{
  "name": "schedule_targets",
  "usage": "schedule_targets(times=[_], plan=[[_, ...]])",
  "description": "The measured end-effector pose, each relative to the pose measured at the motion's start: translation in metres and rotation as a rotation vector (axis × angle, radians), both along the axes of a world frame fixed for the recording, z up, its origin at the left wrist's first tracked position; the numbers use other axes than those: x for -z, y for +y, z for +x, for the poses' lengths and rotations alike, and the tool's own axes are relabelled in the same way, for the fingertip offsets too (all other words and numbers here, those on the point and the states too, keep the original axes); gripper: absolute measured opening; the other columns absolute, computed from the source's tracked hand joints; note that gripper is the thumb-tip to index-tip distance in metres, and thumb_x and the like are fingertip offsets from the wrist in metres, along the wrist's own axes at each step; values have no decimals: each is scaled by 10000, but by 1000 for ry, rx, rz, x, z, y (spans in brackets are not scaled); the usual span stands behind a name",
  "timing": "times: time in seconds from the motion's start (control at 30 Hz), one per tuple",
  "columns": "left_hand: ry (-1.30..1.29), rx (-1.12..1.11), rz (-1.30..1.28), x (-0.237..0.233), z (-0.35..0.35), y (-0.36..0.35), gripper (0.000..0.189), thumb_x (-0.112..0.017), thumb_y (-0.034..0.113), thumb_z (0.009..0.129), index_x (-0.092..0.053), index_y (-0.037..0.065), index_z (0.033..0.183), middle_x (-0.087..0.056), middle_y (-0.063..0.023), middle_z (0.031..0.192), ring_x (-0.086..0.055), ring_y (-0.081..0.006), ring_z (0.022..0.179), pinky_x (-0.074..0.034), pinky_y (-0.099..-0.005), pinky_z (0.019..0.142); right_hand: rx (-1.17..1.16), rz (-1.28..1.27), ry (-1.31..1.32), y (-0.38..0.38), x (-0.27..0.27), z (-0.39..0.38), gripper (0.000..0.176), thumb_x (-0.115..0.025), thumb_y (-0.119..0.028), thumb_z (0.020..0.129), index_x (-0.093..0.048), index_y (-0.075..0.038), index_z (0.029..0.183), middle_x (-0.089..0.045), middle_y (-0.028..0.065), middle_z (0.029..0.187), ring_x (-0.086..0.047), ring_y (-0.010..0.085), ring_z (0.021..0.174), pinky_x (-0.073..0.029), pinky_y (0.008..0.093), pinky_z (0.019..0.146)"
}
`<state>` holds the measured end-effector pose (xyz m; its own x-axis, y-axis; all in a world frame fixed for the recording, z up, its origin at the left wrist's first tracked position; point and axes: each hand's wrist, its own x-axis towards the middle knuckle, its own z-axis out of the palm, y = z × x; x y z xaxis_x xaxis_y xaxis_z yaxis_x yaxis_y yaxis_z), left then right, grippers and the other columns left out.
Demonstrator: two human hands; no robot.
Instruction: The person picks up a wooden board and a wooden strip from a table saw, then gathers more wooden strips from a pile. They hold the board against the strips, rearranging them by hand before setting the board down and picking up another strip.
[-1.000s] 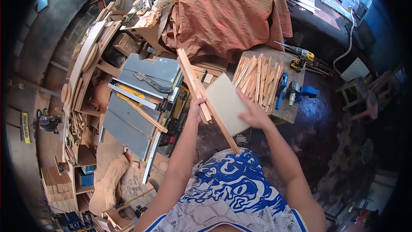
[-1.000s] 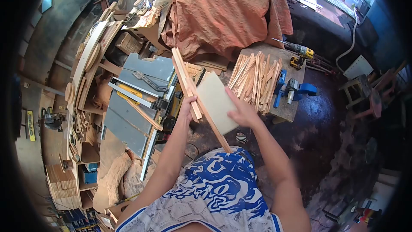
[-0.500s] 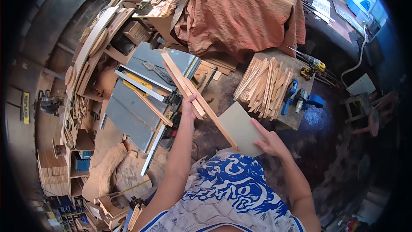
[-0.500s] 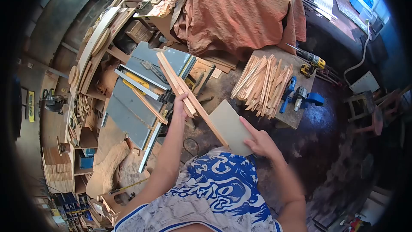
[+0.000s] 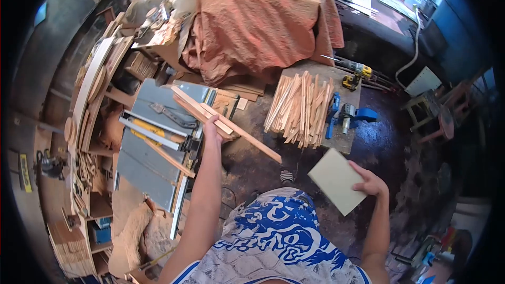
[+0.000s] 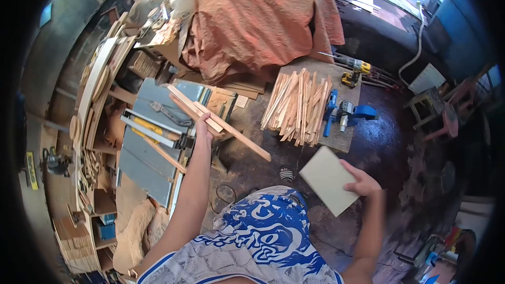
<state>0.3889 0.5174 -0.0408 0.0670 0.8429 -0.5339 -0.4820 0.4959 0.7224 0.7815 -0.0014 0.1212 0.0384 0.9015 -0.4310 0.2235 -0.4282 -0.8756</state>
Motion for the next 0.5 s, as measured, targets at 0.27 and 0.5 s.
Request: schedule_targets(times=[0.27,0.5], plan=[[38,223,190,-49,259,-12,511,-772,-32,768,-509,-16,1207,-655,-158,996,-707,-285,854,-615,-441,716,529,-54,-31,-99,100,6,1005,-685,128,715,-281,-28,1621,-531,87,1506,-515,167,1322,-354,272,1117],[-84,572,258,-80,308,-46,279,-705,242,986,-538,62,1119,-723,-92,912,-693,-190,757,-611,-351,645,733,-30,186,-92,94,-45,993,-656,131,739,-263,-50,1633,-490,95,1546,-485,174,1364,-336,286,1144]])
